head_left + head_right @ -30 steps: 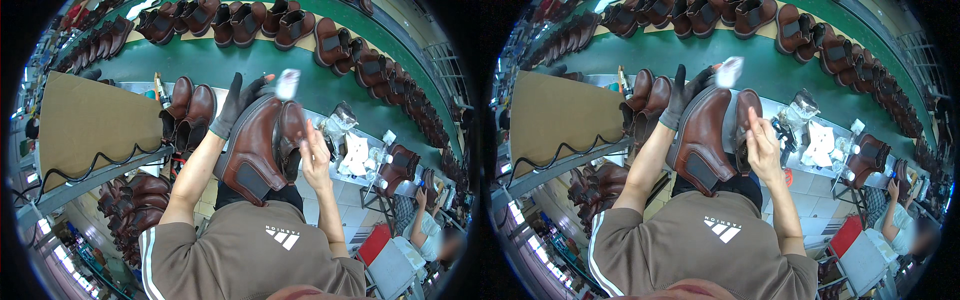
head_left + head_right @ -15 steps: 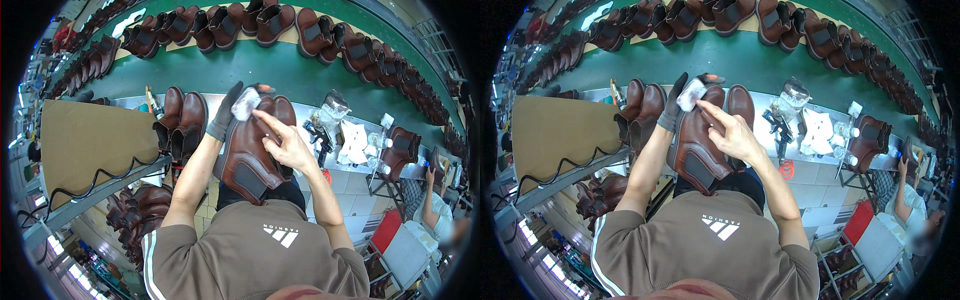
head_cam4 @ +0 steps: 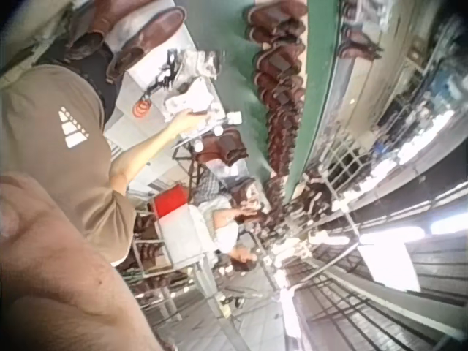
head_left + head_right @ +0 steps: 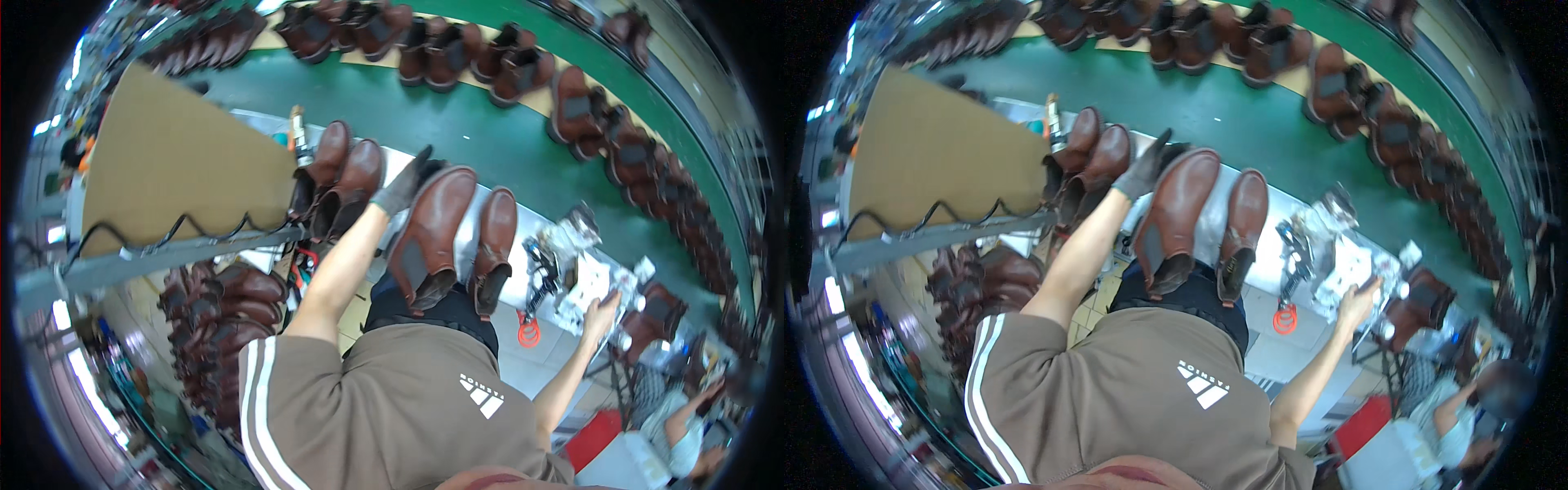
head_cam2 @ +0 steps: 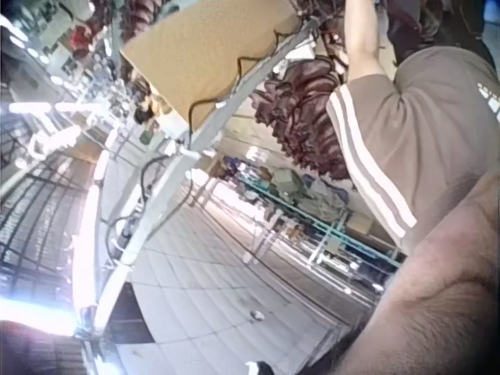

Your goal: Inspecting and cleaning leather boots on an assembly line, including spraying and wiping surfaces.

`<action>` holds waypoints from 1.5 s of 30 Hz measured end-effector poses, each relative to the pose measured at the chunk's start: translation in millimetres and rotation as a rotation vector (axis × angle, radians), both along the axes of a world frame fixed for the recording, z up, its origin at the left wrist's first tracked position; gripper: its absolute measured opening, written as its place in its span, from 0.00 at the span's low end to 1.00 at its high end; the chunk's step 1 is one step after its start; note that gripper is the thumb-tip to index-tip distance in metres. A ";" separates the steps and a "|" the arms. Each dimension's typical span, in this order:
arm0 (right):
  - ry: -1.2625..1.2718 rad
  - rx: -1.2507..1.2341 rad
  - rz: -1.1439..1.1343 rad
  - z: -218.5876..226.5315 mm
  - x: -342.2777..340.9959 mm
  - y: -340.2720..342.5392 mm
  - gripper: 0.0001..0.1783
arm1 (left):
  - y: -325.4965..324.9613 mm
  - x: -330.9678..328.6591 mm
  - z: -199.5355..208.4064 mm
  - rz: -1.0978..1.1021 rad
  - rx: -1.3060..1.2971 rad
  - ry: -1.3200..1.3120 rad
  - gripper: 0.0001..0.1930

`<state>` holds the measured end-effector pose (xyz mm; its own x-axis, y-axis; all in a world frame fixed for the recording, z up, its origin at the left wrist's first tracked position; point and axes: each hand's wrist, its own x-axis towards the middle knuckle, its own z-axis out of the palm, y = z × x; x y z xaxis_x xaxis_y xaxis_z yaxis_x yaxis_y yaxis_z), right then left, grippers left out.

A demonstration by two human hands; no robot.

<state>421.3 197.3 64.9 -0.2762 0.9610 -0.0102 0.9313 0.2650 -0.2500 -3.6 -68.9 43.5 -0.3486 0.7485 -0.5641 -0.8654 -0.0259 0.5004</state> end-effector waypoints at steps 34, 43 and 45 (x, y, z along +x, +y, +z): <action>0.345 -0.176 0.918 37.5 -189.3 -128.0 0.23 | -34.4 115.8 -86.0 0.240 -0.741 1.404 0.22; 0.127 -0.107 0.860 74.1 -200.7 -188.9 0.32 | -50.7 177.7 -109.2 0.408 -0.113 0.667 0.24; 0.075 -0.046 0.936 52.4 -212.7 -211.9 0.39 | -81.8 193.4 -146.5 0.419 -0.238 0.848 0.26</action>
<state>208.6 -14.6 117.3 -0.9380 0.3466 0.0066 0.3253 0.8865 -0.3292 189.8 -150.7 -103.0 -0.9205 0.3706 -0.1234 -0.1591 -0.0670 0.9850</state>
